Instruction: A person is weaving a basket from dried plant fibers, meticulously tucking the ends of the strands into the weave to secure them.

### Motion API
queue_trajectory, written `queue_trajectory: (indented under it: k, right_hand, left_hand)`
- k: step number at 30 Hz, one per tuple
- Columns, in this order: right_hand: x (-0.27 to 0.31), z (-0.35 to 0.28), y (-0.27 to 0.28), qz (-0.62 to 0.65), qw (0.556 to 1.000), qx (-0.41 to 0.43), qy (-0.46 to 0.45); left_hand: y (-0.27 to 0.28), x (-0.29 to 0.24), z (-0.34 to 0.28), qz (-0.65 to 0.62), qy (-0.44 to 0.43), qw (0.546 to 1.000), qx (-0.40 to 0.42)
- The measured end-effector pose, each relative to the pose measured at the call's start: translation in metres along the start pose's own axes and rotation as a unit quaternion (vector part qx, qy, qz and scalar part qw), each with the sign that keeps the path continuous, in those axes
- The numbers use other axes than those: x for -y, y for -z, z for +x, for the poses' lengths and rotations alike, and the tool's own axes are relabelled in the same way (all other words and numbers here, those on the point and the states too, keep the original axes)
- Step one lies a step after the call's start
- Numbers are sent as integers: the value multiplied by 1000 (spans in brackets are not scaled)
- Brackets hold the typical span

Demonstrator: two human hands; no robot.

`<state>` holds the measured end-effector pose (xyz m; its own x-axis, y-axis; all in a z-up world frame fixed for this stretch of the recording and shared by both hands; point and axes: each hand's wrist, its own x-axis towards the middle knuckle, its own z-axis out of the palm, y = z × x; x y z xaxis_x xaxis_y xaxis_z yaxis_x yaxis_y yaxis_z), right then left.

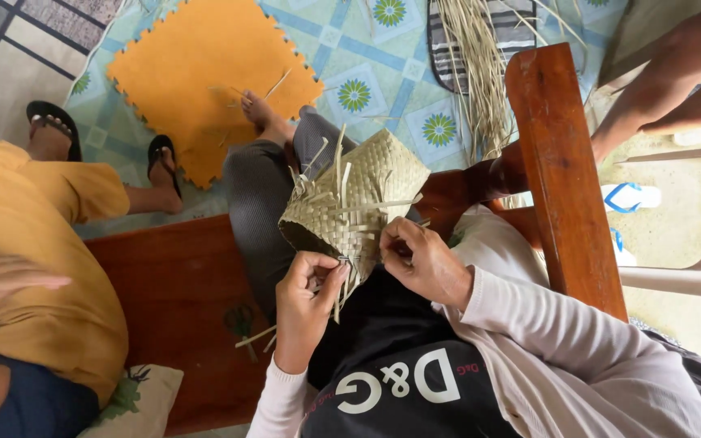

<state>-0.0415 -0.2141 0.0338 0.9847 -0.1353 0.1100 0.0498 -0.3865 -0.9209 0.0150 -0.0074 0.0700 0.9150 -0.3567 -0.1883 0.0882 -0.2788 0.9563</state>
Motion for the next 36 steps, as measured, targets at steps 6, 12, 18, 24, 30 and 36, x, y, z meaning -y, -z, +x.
queue_trajectory:
  k: [6, 12, 18, 24, 30, 36]
  right_hand:
    - [-15, -3, 2, 37, 998, 41, -37]
    - [-16, -2, 4, 49, 994, 83, -46]
    - [-15, 1, 3, 66, 995, 66, -30]
    - [2, 10, 5, 58, 994, 84, 38]
    - [-1, 8, 0, 40, 997, 58, 12]
    - [1, 11, -1, 40, 998, 43, -3]
  left_hand:
    - [8, -6, 5, 19, -152, 986, 69]
    - [4, 16, 16, 94, -286, 953, 29]
    - [-2, 16, 20, 92, -318, 944, 10]
    - [3, 11, 19, 24, -305, 952, -22]
    - [20, -15, 16, -18, -339, 941, 0]
    - [21, -22, 8, -19, -308, 951, 35]
